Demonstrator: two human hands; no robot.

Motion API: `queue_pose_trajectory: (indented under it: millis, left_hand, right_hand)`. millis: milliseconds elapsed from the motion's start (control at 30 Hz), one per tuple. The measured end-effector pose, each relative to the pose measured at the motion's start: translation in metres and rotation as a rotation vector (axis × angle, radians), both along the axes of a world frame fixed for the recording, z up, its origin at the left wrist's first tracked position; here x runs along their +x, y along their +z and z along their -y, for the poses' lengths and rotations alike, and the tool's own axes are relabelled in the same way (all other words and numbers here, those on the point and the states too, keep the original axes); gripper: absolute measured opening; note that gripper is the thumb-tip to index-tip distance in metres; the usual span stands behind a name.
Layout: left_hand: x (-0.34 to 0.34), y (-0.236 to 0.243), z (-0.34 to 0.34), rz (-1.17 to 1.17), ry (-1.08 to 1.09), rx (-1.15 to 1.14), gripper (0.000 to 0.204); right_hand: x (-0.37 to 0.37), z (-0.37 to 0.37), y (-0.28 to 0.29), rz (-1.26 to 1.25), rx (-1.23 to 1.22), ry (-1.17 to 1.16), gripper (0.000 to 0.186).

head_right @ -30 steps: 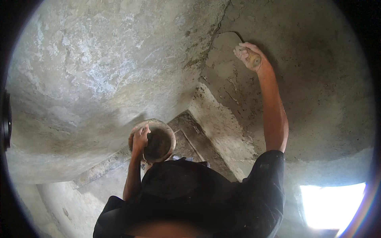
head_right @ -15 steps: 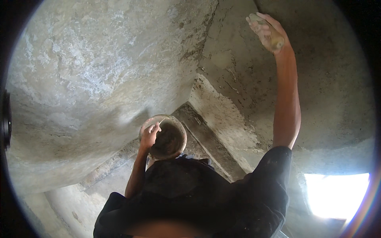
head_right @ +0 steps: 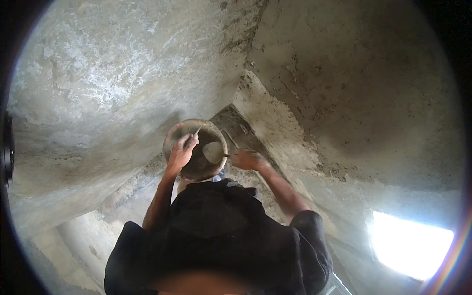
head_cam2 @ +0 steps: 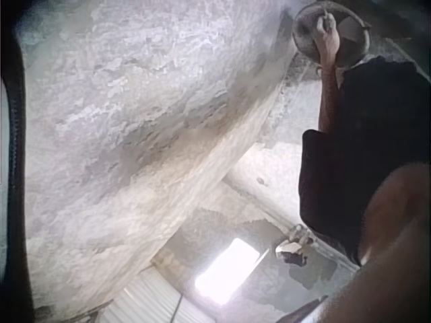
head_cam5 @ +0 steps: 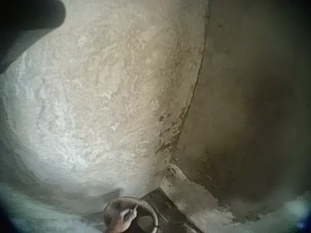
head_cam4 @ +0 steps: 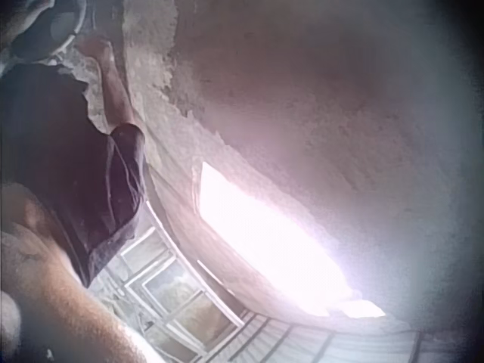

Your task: The person repeatedly scoops mortar from a bucket using a trowel, applies it onto the wall and ceiling, and smooths the surface with a float.

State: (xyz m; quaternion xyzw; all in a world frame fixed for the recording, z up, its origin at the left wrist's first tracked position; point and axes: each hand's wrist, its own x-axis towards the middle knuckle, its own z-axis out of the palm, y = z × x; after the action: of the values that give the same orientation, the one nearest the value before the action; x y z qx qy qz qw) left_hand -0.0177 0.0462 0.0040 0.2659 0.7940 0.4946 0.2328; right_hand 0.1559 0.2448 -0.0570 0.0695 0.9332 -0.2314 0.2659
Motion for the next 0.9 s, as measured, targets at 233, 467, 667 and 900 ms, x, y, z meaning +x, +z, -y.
queue_pose_trajectory:
  millis: [233, 467, 667, 900]
  left_hand:
    - [0.010, 0.017, -0.038, -0.288, -0.147, -0.003, 0.033]
    - [0.040, 0.024, -0.058, -0.250, 0.014, 0.098, 0.031]
    - [0.075, 0.031, -0.069, -0.043, 0.080, 0.247, 0.026]
    - [0.101, 0.028, -0.067, -0.070, 0.087, 0.244, 0.029]
  right_hand:
    - [-0.071, 0.071, -0.166, -0.267, 0.483, 0.059, 0.024]
    - [-0.027, 0.072, -0.208, -0.576, -0.203, -0.196, 0.029]
    - [0.001, 0.075, -0.230, -0.765, -0.530, -0.415, 0.026]
    - [0.027, 0.081, -0.193, -0.810, -0.891, -0.597, 0.027]
